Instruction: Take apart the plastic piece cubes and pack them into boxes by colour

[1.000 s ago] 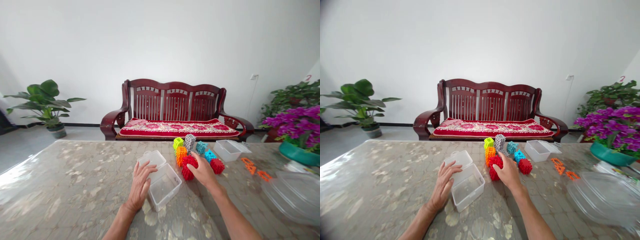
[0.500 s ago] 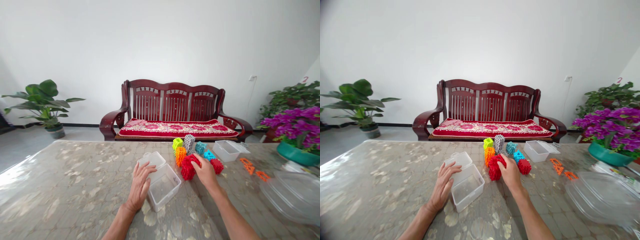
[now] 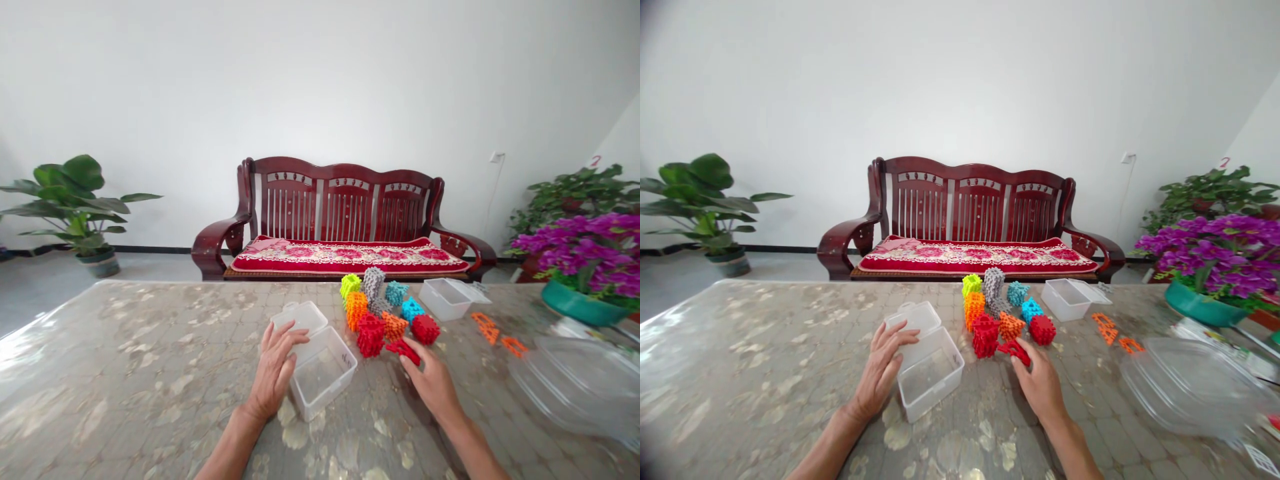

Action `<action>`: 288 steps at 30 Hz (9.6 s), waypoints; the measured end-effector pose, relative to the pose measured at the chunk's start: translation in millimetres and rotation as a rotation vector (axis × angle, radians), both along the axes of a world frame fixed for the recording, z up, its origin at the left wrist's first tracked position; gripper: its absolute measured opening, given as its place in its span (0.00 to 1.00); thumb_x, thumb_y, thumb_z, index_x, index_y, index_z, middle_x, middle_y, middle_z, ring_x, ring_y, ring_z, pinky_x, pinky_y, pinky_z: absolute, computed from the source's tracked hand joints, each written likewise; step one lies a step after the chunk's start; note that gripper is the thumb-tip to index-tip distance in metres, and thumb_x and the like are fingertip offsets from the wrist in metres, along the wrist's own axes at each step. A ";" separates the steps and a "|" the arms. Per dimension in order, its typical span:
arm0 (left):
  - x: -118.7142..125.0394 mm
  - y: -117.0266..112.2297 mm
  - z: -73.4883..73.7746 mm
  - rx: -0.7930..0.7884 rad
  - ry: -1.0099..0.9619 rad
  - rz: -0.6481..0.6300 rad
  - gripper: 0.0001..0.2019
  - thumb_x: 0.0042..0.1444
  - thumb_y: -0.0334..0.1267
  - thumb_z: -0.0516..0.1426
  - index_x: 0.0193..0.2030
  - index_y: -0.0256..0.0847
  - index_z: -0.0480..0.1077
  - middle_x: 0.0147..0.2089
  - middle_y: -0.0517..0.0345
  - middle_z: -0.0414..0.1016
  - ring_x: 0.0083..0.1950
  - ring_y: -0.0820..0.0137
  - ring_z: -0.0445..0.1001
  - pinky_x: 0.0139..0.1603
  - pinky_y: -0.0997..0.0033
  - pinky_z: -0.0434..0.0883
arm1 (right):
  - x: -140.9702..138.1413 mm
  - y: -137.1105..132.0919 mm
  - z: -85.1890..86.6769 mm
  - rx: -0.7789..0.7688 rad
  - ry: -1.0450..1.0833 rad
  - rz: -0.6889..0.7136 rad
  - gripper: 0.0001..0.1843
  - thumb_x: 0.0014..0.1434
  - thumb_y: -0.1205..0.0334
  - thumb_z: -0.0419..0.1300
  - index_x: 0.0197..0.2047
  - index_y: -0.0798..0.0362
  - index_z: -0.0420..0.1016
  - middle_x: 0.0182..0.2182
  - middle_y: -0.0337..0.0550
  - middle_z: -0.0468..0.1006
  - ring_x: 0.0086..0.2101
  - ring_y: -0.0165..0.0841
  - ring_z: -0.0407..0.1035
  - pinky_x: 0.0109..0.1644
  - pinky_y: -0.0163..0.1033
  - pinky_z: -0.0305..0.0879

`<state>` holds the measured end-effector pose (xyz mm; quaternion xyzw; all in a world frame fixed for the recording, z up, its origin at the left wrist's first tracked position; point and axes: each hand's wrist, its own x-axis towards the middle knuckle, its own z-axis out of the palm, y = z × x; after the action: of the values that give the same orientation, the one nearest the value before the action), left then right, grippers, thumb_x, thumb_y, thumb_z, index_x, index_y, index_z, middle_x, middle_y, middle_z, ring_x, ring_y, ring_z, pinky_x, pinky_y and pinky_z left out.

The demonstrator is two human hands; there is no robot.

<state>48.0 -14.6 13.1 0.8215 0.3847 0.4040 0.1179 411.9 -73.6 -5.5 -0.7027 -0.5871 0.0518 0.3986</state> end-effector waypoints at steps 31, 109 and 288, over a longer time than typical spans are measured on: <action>4.8 1.6 -2.2 -0.026 0.026 -0.079 0.17 0.66 0.37 0.43 0.51 0.47 0.72 0.60 0.57 0.74 0.72 0.60 0.55 0.74 0.41 0.38 | -19.1 55.5 40.4 0.059 0.121 0.061 0.18 0.56 0.51 0.56 0.40 0.49 0.83 0.42 0.47 0.84 0.44 0.43 0.77 0.54 0.50 0.69; 10.7 -2.3 -0.7 -0.036 -0.030 -0.034 0.20 0.64 0.34 0.44 0.60 0.44 0.66 0.61 0.54 0.72 0.70 0.60 0.59 0.75 0.45 0.43 | -30.0 66.1 84.7 -0.342 -0.265 0.475 0.31 0.46 0.66 0.64 0.56 0.52 0.73 0.56 0.50 0.74 0.58 0.45 0.64 0.65 0.52 0.56; 15.9 -1.8 2.2 -0.150 -0.132 -0.079 0.18 0.66 0.32 0.43 0.56 0.44 0.67 0.57 0.53 0.75 0.71 0.62 0.58 0.75 0.45 0.41 | -44.8 63.6 75.4 -0.371 -0.315 0.408 0.31 0.45 0.65 0.64 0.55 0.51 0.76 0.52 0.48 0.77 0.54 0.45 0.66 0.61 0.48 0.59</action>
<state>63.9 -16.4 15.3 0.7965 0.3727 0.4222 0.2202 367.0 -10.0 69.9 -0.6304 -0.7511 0.1273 0.1490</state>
